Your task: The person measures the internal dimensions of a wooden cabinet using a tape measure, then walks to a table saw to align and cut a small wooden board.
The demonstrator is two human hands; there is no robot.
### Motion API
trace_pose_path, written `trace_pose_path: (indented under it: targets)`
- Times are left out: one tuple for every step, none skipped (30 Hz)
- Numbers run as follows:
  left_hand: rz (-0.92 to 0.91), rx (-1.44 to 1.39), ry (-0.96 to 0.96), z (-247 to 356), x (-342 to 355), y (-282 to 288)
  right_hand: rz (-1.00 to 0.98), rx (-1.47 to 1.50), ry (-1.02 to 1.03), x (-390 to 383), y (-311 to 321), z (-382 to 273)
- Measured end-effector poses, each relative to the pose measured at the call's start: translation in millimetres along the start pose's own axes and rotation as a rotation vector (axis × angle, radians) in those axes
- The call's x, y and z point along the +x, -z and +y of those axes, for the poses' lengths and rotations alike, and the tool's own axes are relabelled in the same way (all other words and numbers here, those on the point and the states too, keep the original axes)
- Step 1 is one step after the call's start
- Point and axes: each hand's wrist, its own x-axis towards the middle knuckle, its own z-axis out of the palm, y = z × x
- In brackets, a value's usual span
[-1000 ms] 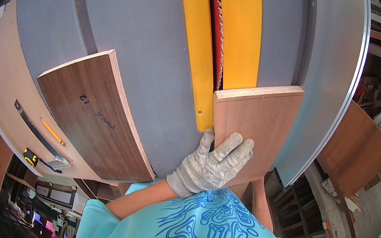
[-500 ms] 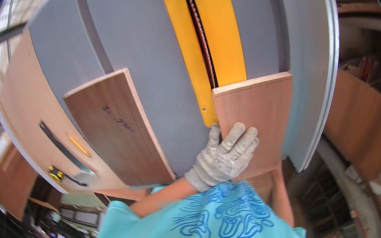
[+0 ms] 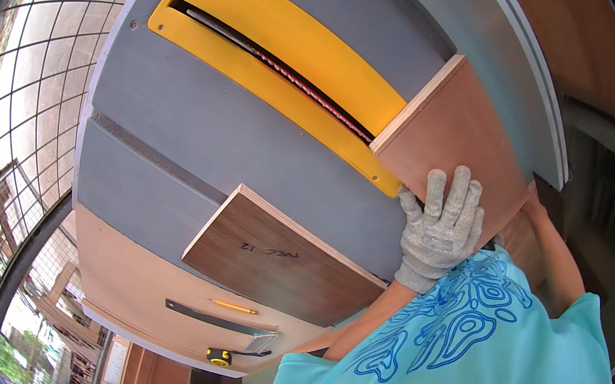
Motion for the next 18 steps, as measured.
trace_pose_path:
  targets:
    - [-0.013,-0.008,-0.003,-1.3,-0.9,0.3,0.004,-0.003,-0.004,-2.0,0.1,-0.2]
    - [-0.014,-0.021,-0.008,-1.9,-0.8,1.3,0.011,-0.006,-0.007,-3.3,3.8,-0.9]
    - [-0.014,-0.033,-0.013,-2.6,-0.7,2.6,0.016,-0.01,-0.007,-3.9,4.2,-1.2]
    - [-0.024,-0.041,-0.015,-2.8,-0.7,2.9,0.019,-0.005,-0.011,-5.4,4.9,-0.9]
    - [-0.015,-0.033,-0.021,-2.5,-0.7,3.1,0.025,-0.006,-0.016,-7.3,4.9,-1.1]
    - [-0.006,-0.025,-0.028,-2.0,-0.6,3.1,0.031,-0.004,-0.018,-9.1,5.6,-1.0]
    - [-0.013,-0.03,-0.03,-2.3,0.0,2.9,0.035,-0.008,-0.018,-9.4,6.0,-1.4]
    - [-0.005,-0.032,-0.027,-2.2,0.6,2.6,0.037,-0.007,-0.019,-9.2,6.1,-2.0]
    - [0.004,-0.033,-0.024,-2.0,0.7,2.7,0.042,-0.006,-0.019,-10.3,8.5,-1.8]
    - [0.001,-0.037,-0.027,-1.8,1.4,2.8,0.046,-0.007,-0.017,-10.1,9.1,-1.7]
    - [-0.01,-0.04,-0.026,-1.9,2.0,3.2,0.05,-0.004,-0.019,-11.0,9.1,-0.8]
    - [-0.02,-0.042,-0.024,-1.6,1.8,3.6,0.053,-0.005,-0.021,-11.5,10.9,0.2]
    - [-0.013,-0.042,-0.026,-1.9,1.5,2.8,0.058,-0.005,-0.019,-12.2,11.0,0.4]
    - [-0.014,-0.041,-0.023,-2.4,0.3,1.4,0.061,-0.006,-0.018,-12.9,12.1,0.7]
    - [-0.013,-0.04,-0.018,-2.6,0.3,0.6,0.064,-0.003,-0.02,-13.3,11.8,1.0]
    - [-0.006,-0.037,-0.017,-2.5,0.6,1.5,0.066,-0.003,-0.022,-15.1,10.3,0.6]
    - [-0.002,-0.046,-0.021,-2.9,1.1,2.7,0.067,-0.005,-0.018,-14.7,11.5,1.1]
    - [0.004,-0.056,-0.024,-2.8,1.7,3.6,0.068,-0.002,-0.016,-14.7,11.8,1.2]
